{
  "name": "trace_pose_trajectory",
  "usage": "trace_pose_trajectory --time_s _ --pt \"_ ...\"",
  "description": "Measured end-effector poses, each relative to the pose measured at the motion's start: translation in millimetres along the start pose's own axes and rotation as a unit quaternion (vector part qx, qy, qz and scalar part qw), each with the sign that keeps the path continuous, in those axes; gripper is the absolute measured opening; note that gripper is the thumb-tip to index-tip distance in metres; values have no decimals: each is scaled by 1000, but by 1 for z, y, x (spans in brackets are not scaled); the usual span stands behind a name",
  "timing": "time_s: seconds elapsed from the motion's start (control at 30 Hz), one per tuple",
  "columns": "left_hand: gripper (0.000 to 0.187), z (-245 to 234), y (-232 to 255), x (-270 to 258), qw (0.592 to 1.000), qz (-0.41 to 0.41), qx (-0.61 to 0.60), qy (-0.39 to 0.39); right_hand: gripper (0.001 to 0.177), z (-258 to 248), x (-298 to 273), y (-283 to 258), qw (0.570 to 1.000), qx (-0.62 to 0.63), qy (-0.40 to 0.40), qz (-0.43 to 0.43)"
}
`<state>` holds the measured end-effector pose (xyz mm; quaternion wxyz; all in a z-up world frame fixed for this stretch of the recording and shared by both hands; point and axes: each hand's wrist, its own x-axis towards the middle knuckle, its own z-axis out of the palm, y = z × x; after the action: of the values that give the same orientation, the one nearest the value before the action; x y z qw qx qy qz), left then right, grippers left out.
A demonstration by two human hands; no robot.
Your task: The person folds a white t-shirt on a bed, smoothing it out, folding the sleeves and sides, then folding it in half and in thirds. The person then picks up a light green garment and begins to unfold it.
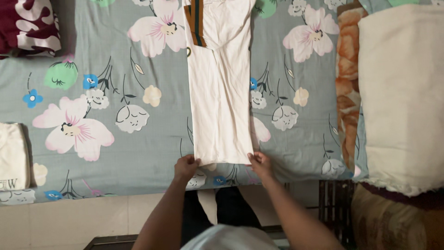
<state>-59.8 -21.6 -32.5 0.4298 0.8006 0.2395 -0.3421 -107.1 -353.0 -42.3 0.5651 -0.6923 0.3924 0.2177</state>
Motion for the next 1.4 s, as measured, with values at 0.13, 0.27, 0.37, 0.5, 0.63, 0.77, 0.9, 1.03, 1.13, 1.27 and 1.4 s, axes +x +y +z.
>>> trace_pose_trajectory --time_s 0.13,0.27,0.37,0.5,0.63,0.77,0.9,1.03,1.13,1.27,1.4 --pt "32 -25 10 -17 1000 -17 -8 -19 30 7 -10 1 996 -52 65 -21" --pt "29 -46 14 -21 996 -75 19 -52 27 29 -13 12 982 -151 113 22" --pt "29 -46 5 -17 995 -59 57 -56 24 42 -7 25 941 -273 178 -96" --pt "33 -42 -17 -4 998 -30 22 -41 23 42 -4 39 986 -126 91 -59" --pt "32 -55 -36 8 995 17 19 -93 24 32 -8 33 998 4 60 -18" --pt "28 -77 -49 10 986 35 127 -99 22 25 -28 26 997 -17 68 8" --pt "25 -100 -47 21 985 14 158 -72 24 6 -18 -1 980 -119 103 -119" --pt "27 -123 -14 57 989 43 137 -38 22 -31 20 -59 985 -113 90 -90" --pt "25 -133 39 97 984 124 125 10 10 -55 70 -119 984 -89 30 -153" --pt "25 -135 141 159 983 157 98 17 26 -65 150 -205 997 24 49 -46" --pt "24 -130 257 219 976 210 39 49 44 -54 249 -288 991 134 7 -25"
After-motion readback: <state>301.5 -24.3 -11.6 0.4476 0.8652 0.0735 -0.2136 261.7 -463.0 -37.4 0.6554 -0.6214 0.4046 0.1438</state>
